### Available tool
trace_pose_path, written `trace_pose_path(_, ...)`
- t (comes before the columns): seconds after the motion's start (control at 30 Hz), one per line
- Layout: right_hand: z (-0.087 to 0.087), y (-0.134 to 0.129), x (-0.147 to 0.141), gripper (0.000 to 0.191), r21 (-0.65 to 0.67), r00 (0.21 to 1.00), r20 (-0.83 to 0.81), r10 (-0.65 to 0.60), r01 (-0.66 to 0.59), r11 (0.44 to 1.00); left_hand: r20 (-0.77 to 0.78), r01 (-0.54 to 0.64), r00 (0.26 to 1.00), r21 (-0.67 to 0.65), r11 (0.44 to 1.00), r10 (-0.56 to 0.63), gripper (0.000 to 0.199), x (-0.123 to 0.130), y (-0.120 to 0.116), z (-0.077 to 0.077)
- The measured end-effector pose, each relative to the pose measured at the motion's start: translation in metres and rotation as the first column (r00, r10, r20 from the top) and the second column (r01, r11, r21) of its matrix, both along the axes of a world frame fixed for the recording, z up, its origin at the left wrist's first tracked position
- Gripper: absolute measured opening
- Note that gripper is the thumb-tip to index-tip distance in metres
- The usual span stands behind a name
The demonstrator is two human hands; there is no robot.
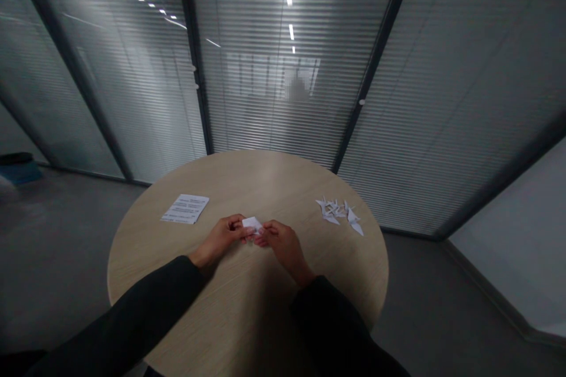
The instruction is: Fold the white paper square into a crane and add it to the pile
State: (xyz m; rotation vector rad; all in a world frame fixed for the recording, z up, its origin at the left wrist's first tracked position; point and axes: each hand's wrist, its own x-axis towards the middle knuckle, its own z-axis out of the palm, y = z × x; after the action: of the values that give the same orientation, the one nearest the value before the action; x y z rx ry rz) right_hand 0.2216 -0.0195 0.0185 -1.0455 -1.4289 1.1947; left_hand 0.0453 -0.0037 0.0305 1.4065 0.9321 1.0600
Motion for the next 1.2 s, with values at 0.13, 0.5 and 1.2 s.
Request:
trace_pose_path(0.13, 0.002, -0.001, 0.0, 0.035, -0.004, 1.0, 0.027, 0.012, -0.012, 1.0, 0.04, 0.007, 0.999, -0.054, 0.999, -0.005, 0.04, -0.001, -0.004, 0.005)
trace_pose_path(0.5, 0.016, -0.013, -0.001, 0.028, 0.305, 0.939, 0.303, -0.163, 0.067, 0.95, 0.235, 0.137, 0.97, -0.32, 0.938, -0.062, 0.031, -0.007, -0.011, 0.01)
trace_pose_path(1.2, 0.012, -0.004, 0.004, 0.029, 0.085, 0.99, 0.132, -0.045, 0.034, 0.996, 0.058, 0.128, 0.991, -0.146, 0.981, -0.121, 0.028, -0.006, -0.013, 0.015)
